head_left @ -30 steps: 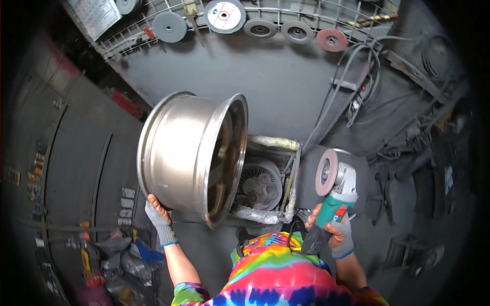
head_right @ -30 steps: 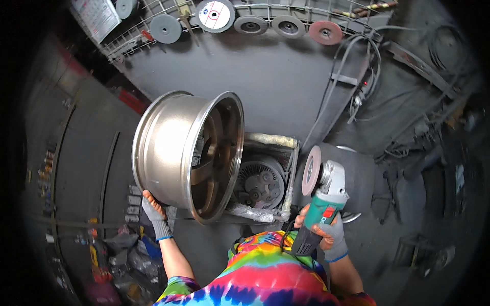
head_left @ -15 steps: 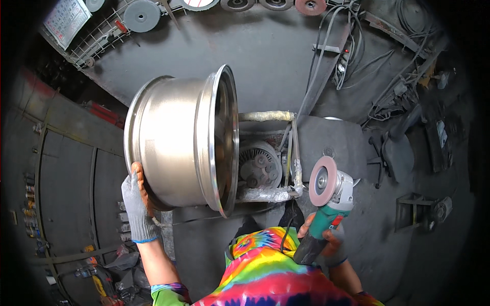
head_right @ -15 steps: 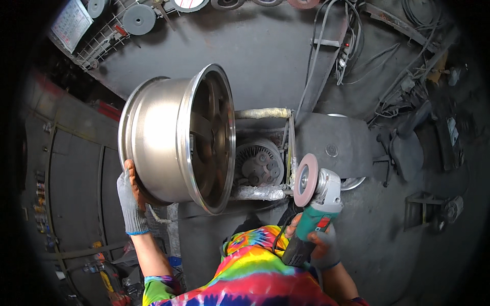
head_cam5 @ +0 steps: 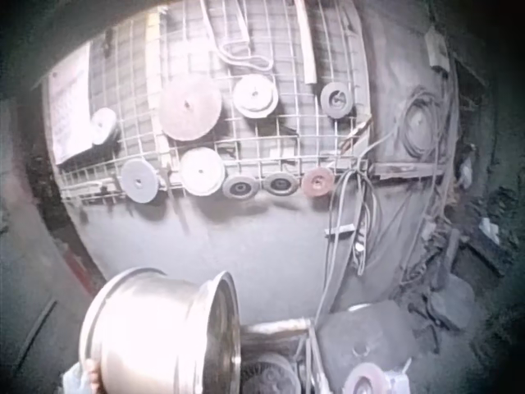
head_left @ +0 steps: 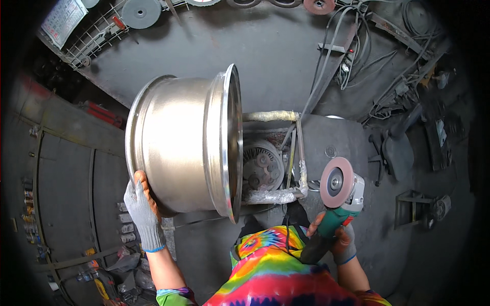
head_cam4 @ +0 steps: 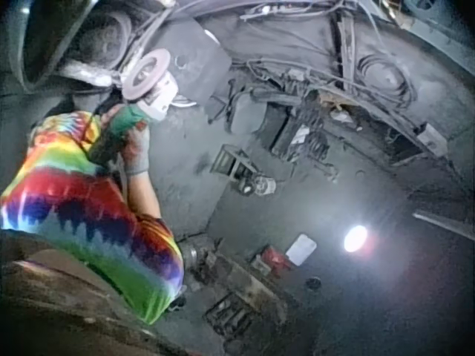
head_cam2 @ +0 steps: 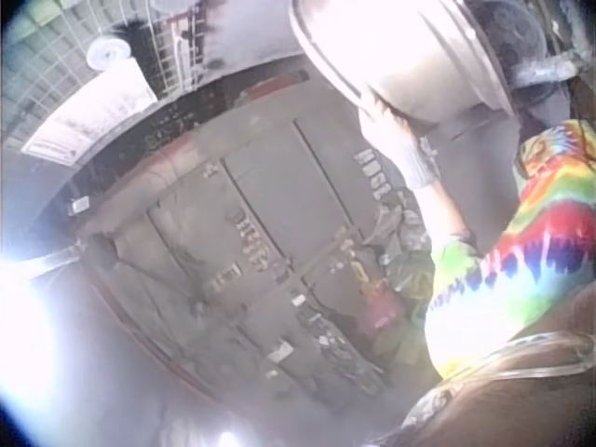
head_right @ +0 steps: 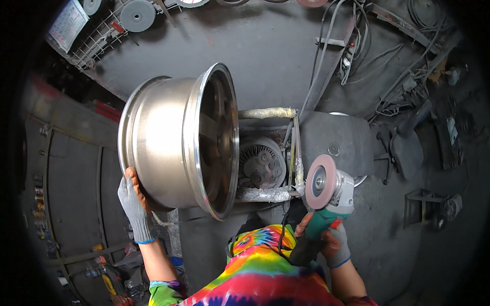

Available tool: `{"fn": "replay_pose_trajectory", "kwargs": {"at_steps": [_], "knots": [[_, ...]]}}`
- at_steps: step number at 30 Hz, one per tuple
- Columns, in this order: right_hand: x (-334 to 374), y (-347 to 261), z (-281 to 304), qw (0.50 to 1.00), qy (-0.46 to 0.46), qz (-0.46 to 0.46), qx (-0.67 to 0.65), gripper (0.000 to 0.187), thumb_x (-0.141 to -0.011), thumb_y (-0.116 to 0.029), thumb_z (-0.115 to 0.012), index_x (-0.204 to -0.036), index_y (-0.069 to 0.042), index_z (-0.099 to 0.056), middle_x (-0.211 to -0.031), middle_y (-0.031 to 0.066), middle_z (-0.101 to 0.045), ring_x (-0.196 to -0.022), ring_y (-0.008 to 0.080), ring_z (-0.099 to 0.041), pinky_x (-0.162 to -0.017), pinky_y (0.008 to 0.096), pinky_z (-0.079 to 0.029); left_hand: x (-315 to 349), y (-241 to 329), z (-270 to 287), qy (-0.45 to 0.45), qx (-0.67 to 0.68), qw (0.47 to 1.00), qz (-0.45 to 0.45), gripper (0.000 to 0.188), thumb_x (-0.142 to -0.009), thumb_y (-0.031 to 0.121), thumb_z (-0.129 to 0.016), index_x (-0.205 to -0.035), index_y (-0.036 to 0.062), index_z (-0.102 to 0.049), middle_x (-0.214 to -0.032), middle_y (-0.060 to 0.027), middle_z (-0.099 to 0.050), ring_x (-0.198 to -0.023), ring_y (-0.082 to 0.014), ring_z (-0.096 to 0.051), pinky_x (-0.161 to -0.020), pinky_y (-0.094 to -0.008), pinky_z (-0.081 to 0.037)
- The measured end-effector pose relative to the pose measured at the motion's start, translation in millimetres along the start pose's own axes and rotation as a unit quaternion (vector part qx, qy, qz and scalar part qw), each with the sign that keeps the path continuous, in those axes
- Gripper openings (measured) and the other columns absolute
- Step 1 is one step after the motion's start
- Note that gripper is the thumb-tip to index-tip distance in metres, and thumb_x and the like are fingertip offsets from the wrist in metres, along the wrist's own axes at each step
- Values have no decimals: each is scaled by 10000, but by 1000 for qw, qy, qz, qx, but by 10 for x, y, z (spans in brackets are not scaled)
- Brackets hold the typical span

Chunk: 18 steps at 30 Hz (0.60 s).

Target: The person uses a hand-held angle grinder to smooth the surface of a metal car wheel. They rotate the wheel and apply the tool to the rim and the spokes.

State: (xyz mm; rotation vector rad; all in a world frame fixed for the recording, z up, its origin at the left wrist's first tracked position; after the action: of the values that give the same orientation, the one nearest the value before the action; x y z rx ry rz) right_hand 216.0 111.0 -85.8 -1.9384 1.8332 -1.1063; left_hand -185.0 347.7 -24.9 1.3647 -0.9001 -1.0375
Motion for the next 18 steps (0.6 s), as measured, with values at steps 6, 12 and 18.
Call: {"fn": "replay_pose_trajectory", "kwargs": {"at_steps": [6, 12, 18], "knots": [[17, 106, 151, 995, -7, -43, 88, 1053, -441, -754, -852, -1111, 10, -573, -968, 137, -644, -925, 301, -664, -831, 413, -545, 133, -155, 157, 10, 2, 1000, 11, 162, -1026, 131, -500, -1038, 9, -607, -805, 48, -569, -617, 10, -495, -519, -173, -369], [26, 86, 66, 991, 40, -43, 117, 1096, -409, -793, -829, -1093, 25, -578, -918, 157, -661, -888, 304, -672, -814, 417, -560, 249, -454, 289, 32, 115, 991, 53, 87, -1010, 84, -492, -1026, 41, -566, -722, 72, -489, -499, 24, -382, -417, -166, -253], [24, -3, -8, 986, 51, -55, 151, 780, -682, -614, -636, -1091, 48, -576, -895, 193, -662, -832, 325, -673, -763, 415, -564, 132, -991, 571, -126, 404, 901, 95, 91, -1022, 108, -475, -965, 50, -516, -678, 60, -458, -426, 1, -362, -369, -182, -273]]}}
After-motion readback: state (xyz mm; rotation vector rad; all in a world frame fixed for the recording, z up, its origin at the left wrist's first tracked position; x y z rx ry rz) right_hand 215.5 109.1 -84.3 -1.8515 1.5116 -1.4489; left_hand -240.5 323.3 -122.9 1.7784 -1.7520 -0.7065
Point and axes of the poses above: each hand's wrist, its own x-axis away from the middle knuckle, its own z-axis out of the back of the hand, y = z × x, the point moved 3 cm from there along -x, towards the middle knuckle
